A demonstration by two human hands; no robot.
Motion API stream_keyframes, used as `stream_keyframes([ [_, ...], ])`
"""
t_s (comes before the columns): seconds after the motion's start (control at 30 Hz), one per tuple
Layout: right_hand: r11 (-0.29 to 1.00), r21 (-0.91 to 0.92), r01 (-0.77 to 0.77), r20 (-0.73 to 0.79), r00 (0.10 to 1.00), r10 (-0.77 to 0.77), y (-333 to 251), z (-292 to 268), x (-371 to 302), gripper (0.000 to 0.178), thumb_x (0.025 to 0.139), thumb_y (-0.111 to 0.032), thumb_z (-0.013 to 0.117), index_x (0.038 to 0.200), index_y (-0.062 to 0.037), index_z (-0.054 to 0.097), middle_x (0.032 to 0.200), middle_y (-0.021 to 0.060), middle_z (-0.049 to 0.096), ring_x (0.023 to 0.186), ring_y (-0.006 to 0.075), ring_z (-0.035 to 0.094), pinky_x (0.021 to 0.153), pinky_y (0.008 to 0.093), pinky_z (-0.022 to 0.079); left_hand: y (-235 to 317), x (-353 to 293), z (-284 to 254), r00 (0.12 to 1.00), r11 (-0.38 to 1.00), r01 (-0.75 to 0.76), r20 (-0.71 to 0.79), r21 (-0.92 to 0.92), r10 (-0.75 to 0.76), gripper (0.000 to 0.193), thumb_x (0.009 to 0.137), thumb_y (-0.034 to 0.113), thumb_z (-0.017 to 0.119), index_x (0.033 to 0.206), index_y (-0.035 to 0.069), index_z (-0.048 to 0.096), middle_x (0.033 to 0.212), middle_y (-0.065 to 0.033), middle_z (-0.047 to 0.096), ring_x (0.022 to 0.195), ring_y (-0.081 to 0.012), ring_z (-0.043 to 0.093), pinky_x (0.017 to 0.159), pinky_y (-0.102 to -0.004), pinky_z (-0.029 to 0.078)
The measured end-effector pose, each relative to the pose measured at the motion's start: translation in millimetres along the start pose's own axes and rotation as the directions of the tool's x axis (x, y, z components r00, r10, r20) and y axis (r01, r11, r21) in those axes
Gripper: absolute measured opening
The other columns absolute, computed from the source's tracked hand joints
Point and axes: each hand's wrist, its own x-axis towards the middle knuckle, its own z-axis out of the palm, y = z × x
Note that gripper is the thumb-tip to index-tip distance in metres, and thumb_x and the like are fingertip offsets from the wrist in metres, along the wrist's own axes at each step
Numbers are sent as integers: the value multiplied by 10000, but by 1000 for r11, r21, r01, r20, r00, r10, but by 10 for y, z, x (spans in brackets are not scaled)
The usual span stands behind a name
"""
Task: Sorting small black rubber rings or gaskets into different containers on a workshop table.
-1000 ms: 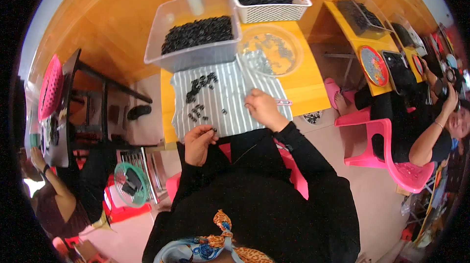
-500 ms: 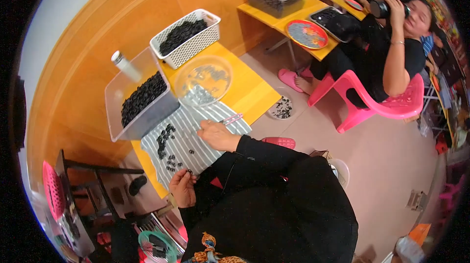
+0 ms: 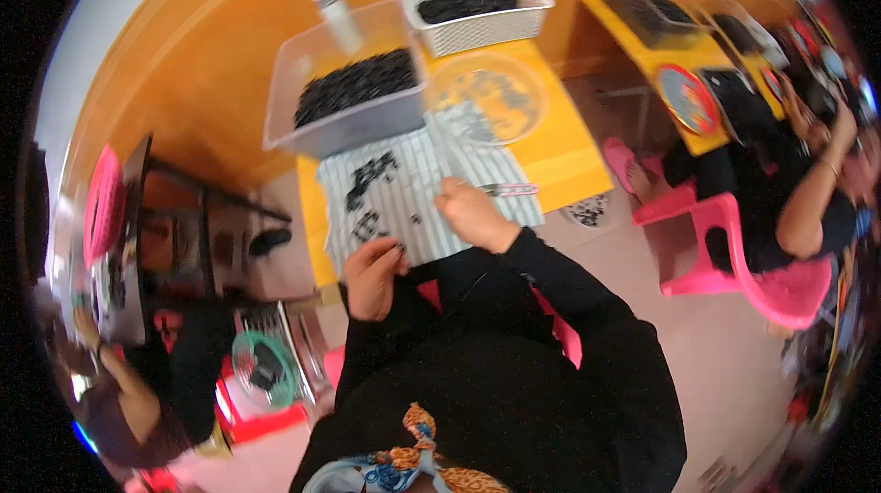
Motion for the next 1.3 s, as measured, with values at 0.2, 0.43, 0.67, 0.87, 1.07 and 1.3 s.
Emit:
stream_keyframes([
  [0.2,397,856,-332,246,936,251,-283,-275,70,134,834,38,504,925,5,596,813,3,530,753,77,484,670,227,413,59,-17,61,1000,1000,6,28,18,-6,157,814,-6,580,967,-39,593,789,-80,626,659,-129,600,574,-214,457],
  [0.43,201,912,-357,288,908,305,-621,-252,70,182,831,51,511,998,-5,554,837,-4,566,747,52,511,679,197,419,72,-43,117,1000,999,13,-1,53,-13,191,803,-24,582,994,-32,591,799,-66,620,657,-121,595,567,-210,456],
  [0.67,234,904,-359,272,903,332,-589,-193,127,174,819,55,513,976,-9,554,780,6,555,701,63,504,629,193,400,66,-47,52,999,999,3,43,50,-5,242,812,-17,567,1054,-13,566,829,-31,578,653,-86,573,570,-188,444],
  [0.87,979,148,-141,38,990,137,-187,71,47,121,723,-7,584,842,-27,589,774,102,546,624,260,558,549,356,433,37,-71,-178,1000,999,1,-30,47,0,208,809,-18,569,1017,-20,582,781,-28,590,645,-85,570,559,-187,435],
  [1.07,979,112,-170,-72,981,179,-514,74,208,61,713,-84,616,703,-37,579,747,143,489,683,327,542,577,418,443,54,-77,-234,999,999,-19,-36,49,21,196,803,-20,576,999,-30,585,782,-45,602,643,-93,574,559,-191,436],
  [1.3,990,6,-144,-118,983,144,-497,456,178,40,688,-34,539,727,-30,545,755,142,481,730,327,531,600,396,446,25,-109,-243,997,998,-30,-69,63,34,180,808,-4,575,985,-33,593,792,-54,608,646,-112,584,560,-200,444],
])
